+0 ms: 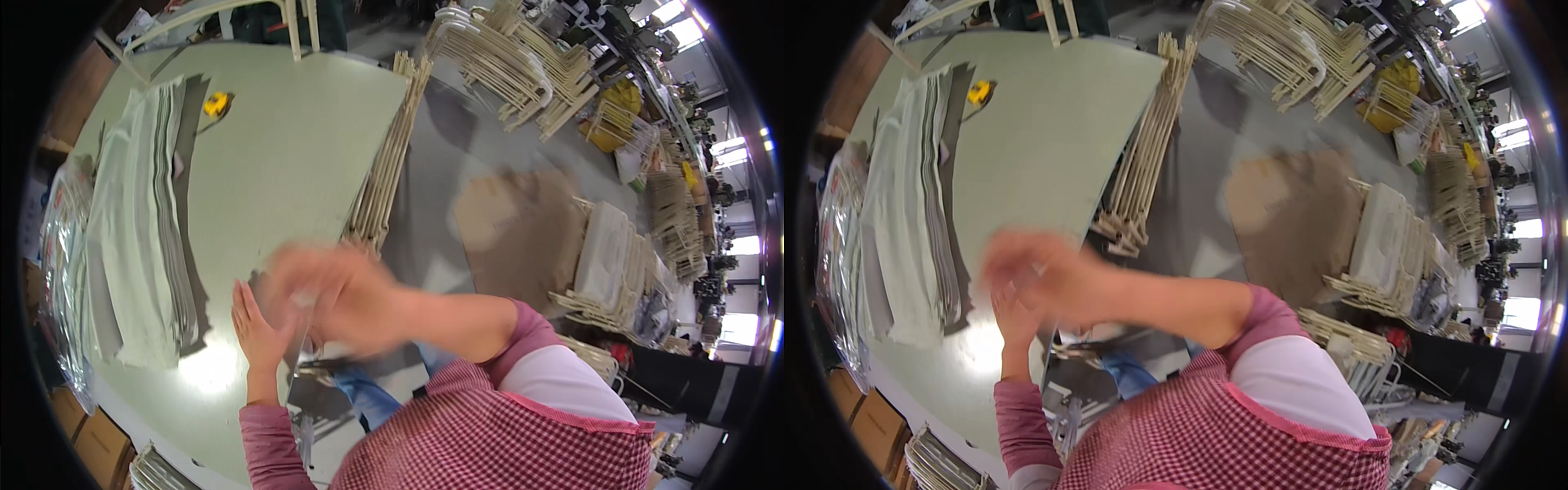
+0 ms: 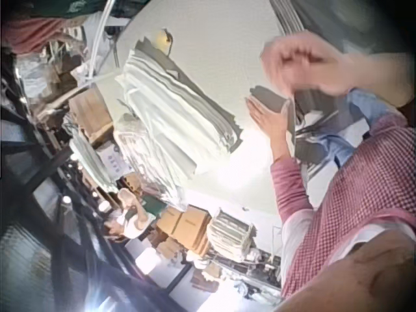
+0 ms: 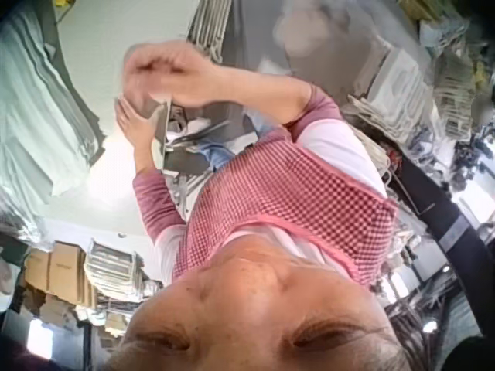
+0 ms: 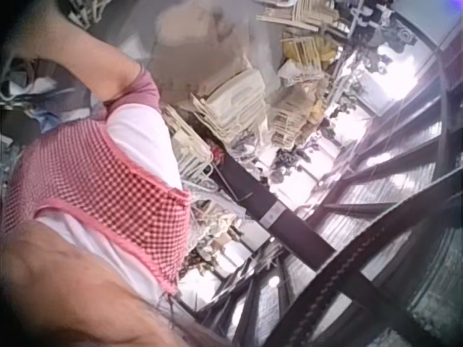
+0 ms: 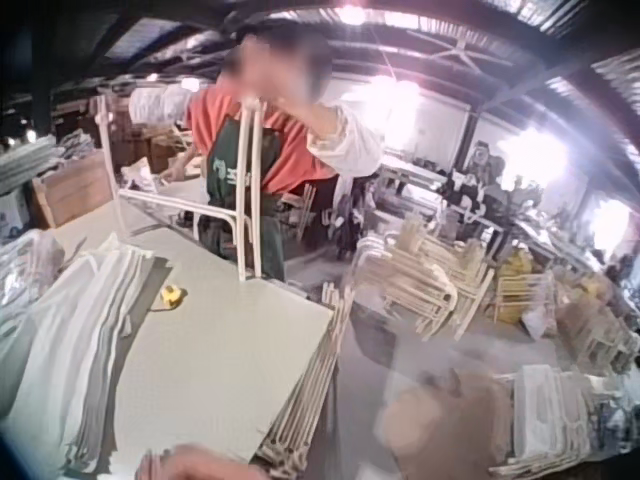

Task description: The person assembles a white metal frame by inserting rods into joints and securing them. They then place a light-colored fabric sheet over the frame, tucking and smoothing it into place. The process is repeated for multiple units on a large work table.

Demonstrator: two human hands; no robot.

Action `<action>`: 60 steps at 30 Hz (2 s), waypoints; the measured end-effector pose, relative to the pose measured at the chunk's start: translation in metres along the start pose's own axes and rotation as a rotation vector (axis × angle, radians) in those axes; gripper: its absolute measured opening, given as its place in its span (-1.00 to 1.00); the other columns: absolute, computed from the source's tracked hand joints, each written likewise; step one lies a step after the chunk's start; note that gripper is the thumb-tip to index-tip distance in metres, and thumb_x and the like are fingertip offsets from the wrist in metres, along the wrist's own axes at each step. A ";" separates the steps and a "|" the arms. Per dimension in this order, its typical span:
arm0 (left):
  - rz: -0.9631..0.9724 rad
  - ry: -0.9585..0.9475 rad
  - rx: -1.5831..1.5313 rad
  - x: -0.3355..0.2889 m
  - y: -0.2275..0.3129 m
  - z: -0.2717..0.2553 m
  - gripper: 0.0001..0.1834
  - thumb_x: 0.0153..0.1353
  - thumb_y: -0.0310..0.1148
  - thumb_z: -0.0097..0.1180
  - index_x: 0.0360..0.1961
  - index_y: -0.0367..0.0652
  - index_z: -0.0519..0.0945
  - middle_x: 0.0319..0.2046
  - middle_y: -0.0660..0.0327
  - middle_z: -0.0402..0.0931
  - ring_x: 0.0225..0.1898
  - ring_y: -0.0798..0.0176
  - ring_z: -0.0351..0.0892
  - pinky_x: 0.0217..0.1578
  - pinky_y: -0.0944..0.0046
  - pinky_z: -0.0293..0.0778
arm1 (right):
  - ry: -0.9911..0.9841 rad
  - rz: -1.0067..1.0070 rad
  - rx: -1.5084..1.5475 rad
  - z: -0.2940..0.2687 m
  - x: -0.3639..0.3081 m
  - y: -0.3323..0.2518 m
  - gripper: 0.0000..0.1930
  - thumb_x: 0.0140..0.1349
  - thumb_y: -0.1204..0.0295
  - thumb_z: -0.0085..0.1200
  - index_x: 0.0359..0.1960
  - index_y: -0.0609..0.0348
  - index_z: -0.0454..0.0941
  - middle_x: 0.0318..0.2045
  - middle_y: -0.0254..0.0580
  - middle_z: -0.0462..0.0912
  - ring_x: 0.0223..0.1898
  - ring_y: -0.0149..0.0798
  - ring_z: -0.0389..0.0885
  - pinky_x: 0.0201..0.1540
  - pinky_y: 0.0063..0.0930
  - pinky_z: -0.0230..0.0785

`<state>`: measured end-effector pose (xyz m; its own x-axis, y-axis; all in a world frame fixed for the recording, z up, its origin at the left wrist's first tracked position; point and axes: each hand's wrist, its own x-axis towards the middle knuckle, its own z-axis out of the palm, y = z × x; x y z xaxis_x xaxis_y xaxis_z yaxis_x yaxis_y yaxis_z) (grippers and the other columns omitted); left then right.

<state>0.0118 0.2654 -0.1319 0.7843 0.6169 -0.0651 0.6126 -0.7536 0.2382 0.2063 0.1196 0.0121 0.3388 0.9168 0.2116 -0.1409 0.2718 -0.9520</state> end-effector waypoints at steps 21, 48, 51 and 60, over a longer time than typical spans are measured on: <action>-0.050 0.054 0.062 0.032 0.006 0.033 -0.22 0.28 0.06 -0.15 0.35 -0.32 0.19 0.39 -0.13 0.07 0.42 -0.17 0.02 0.38 -0.15 -0.18 | 1.260 0.867 0.274 -0.390 -0.032 0.480 -0.69 0.27 0.21 0.15 -0.25 0.16 0.35 -0.30 -0.13 0.61 -0.08 -0.17 0.62 -0.24 -0.25 0.36; -0.022 0.254 -0.077 0.018 0.007 0.029 -0.36 0.13 -0.27 0.12 0.28 -0.11 0.34 0.35 0.03 0.20 0.37 -0.05 0.12 0.34 -0.12 -0.06 | 1.095 0.709 -0.947 -0.369 -0.263 0.212 -0.72 0.18 0.25 0.18 -0.26 0.21 0.52 -0.45 0.02 0.58 -0.39 0.04 0.55 -0.25 -0.18 0.41; -0.086 0.254 -0.047 0.016 0.010 0.027 -0.36 0.18 -0.18 0.11 0.30 -0.02 0.33 0.37 0.12 0.17 0.40 0.02 0.08 0.35 -0.10 -0.05 | 0.972 0.779 -1.139 -0.352 -0.319 0.112 -0.72 0.17 0.22 0.16 -0.29 0.19 0.48 -0.41 0.10 0.59 -0.29 0.20 0.57 -0.23 -0.05 0.39; -0.242 0.237 -0.668 0.022 0.091 -0.070 -0.45 0.29 0.06 0.05 0.04 -0.22 0.56 0.06 -0.04 0.53 0.10 -0.04 0.50 0.09 0.12 0.39 | 0.749 0.807 -1.479 -0.231 -0.471 -0.108 -0.81 0.10 0.35 0.13 -0.29 0.08 0.43 -0.46 0.06 0.59 -0.33 0.23 0.57 -0.27 0.05 0.37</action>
<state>0.0773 0.2264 -0.0436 0.5468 0.8372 0.0018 0.5167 -0.3392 0.7861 0.2769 -0.4097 -0.0355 0.9630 0.2586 -0.0765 0.2338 -0.9420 -0.2407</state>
